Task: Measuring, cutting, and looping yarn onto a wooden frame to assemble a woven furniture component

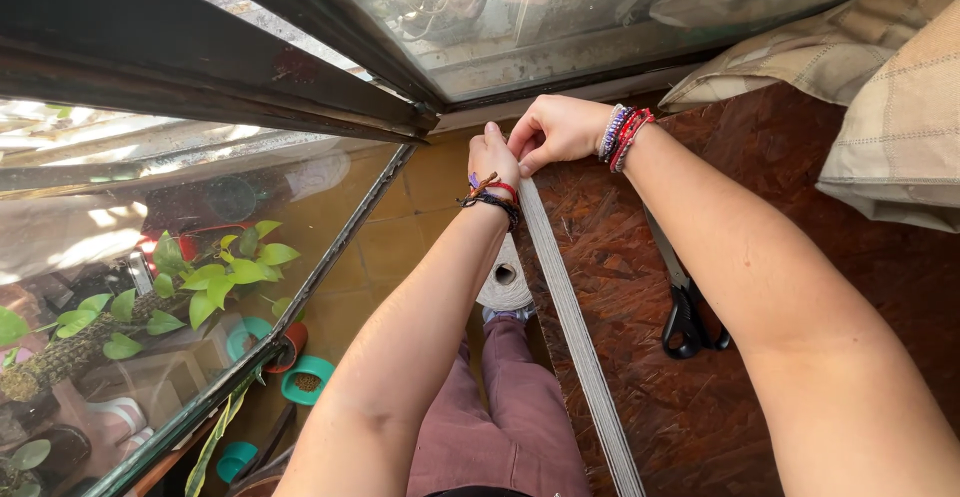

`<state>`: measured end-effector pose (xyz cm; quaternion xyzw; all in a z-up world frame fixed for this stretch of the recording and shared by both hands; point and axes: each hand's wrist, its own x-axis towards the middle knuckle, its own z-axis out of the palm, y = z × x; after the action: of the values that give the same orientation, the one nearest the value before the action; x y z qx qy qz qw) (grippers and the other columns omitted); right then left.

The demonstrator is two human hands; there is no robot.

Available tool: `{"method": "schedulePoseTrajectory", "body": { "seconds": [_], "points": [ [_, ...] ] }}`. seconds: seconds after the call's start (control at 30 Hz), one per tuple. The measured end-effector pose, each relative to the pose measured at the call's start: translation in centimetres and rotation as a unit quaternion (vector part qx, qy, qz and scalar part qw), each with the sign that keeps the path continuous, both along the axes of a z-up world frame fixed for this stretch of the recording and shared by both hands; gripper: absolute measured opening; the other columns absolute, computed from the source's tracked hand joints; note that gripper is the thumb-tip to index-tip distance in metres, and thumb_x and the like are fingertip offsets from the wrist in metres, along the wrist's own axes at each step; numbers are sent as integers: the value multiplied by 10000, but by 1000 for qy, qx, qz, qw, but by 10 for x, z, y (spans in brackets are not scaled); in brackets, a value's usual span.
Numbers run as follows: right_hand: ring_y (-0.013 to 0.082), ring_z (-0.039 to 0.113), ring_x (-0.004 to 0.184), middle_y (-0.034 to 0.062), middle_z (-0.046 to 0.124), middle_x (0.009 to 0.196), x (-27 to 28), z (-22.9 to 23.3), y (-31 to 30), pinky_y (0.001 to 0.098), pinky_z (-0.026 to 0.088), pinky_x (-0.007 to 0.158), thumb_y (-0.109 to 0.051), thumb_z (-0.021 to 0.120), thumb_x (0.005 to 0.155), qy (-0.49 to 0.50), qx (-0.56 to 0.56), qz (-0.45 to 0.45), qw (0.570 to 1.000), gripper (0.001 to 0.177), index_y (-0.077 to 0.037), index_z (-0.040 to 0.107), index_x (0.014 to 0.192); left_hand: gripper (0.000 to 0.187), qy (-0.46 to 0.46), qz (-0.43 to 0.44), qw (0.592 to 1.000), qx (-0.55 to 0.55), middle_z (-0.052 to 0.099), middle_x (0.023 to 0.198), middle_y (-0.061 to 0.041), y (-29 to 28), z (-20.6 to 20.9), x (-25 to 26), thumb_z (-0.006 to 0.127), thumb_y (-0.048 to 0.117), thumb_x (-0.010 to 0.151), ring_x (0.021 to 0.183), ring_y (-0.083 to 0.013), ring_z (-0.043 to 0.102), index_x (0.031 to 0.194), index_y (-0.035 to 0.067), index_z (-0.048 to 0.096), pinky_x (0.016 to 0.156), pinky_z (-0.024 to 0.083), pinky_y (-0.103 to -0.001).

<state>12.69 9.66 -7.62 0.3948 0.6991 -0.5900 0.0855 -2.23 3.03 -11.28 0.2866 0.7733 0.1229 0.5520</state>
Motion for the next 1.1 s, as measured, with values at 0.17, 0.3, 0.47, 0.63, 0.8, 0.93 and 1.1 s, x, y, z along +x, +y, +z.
{"method": "schedulePoseTrajectory", "body": {
  "seconds": [0.17,0.3,0.47,0.63,0.8,0.93,1.1],
  "points": [
    [100,711,802,-114,775,776,-7,-6,1,322,571,777,-366,876,710,1,0,-2,1000,253,-312,825,952,546,17,35,999,-1,697,1207,-130,-1,9,0,292,563,1029,1294,-328,592,1085,138,630,1083,473,-420],
    [105,725,791,-136,768,754,-17,-3,2,321,577,765,-379,879,700,-4,12,11,1000,240,-327,823,927,547,22,56,998,-5,694,1217,-122,-4,8,-2,290,570,1025,1302,-318,586,1091,153,638,1087,470,-416],
    [174,742,816,-112,759,722,-36,11,4,370,587,812,-364,824,702,-18,59,58,996,209,-308,824,904,531,-12,130,991,-28,703,1228,-192,-7,35,-5,319,422,1028,1305,-359,579,1045,62,708,1121,424,-450],
    [167,740,799,-125,748,692,-48,4,6,360,593,807,-359,816,684,-24,67,78,994,205,-309,821,882,535,-41,156,986,-43,704,1184,-122,-8,28,-14,308,436,1019,1249,-314,584,1010,92,718,1078,431,-422],
    [183,744,798,-122,735,659,-56,-6,-2,367,598,802,-338,787,681,-9,95,89,991,171,-303,812,846,563,-124,182,974,-50,641,970,-118,-9,25,-34,284,504,1011,1013,-311,583,898,95,654,916,443,-407],
    [191,753,804,-83,756,691,-64,20,-9,389,588,798,-302,778,709,20,75,48,996,158,-244,804,854,626,-216,203,953,-57,570,731,-114,-11,25,-50,257,581,1001,748,-307,581,772,97,583,733,457,-390],
    [100,752,776,-117,766,683,-74,74,-21,330,585,813,-309,789,743,58,25,8,998,124,-230,781,838,714,-306,219,925,-58,499,491,-110,-28,46,-58,230,657,992,483,-304,579,646,99,512,550,471,-372]
  ]
}}
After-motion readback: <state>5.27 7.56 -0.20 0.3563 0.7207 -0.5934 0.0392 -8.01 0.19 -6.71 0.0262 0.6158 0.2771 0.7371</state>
